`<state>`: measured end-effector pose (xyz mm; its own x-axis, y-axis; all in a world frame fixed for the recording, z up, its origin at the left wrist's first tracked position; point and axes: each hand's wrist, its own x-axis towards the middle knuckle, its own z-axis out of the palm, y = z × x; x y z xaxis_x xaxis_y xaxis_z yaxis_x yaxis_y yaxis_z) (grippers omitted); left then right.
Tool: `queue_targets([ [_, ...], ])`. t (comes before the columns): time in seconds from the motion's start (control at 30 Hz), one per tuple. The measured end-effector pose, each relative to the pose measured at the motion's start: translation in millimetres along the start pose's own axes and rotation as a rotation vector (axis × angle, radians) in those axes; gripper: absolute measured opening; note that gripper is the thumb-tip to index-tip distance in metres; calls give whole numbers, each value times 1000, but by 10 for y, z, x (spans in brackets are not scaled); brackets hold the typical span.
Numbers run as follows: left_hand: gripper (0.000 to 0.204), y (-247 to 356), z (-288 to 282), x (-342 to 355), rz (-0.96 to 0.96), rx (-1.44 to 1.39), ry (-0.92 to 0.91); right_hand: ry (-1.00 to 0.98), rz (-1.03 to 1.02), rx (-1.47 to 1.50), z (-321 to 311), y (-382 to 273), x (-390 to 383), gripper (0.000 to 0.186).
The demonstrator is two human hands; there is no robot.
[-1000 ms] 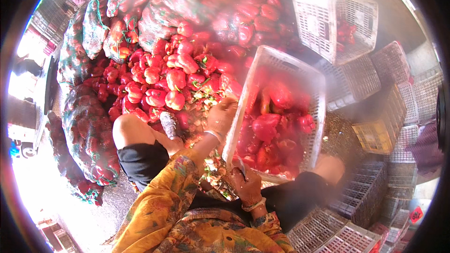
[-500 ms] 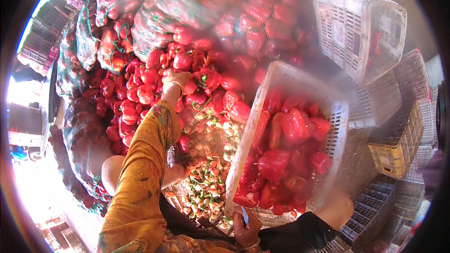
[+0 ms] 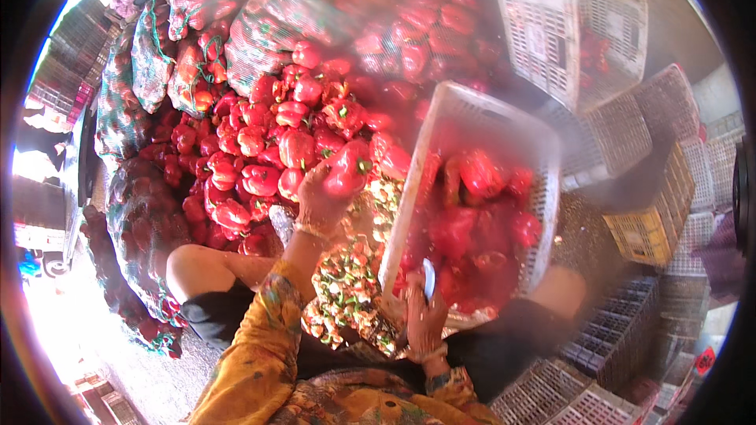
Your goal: The person cores red bell peppers using a knife by hand and places the finished peppers into a plastic crate.
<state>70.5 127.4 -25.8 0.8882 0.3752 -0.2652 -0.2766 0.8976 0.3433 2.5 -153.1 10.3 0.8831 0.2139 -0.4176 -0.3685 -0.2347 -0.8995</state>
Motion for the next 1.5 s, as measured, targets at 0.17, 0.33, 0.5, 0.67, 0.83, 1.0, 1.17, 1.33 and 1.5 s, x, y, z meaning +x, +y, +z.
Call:
queue_targets([
  [0.17,62,-342,196,-955,-47,151,8,-40,-260,-5,192,-501,273,29],
  [0.33,54,-447,434,-1656,-259,323,110,-118,-397,-265,74,-358,138,26],
  [0.5,34,-490,104,-1824,217,1311,179,71,-536,-312,99,-119,-207,16],
  [0.67,33,-702,581,-1910,439,1952,-1,44,-389,-251,20,-109,-261,19],
  [0.83,29,-701,649,-2012,473,1875,42,-73,-325,-245,-12,-158,-277,20],
  [1.0,23,-711,837,-1964,408,1923,83,-47,-198,-174,12,-234,-309,26],
  [1.17,22,-798,753,-1698,417,1992,122,-88,15,-273,20,-315,-149,34],
  [1.33,32,-806,684,-1626,259,2020,221,13,-23,-165,124,-146,-118,31],
  [1.5,41,-863,509,-1524,325,2052,231,245,-225,-114,249,-5,-243,21],
])
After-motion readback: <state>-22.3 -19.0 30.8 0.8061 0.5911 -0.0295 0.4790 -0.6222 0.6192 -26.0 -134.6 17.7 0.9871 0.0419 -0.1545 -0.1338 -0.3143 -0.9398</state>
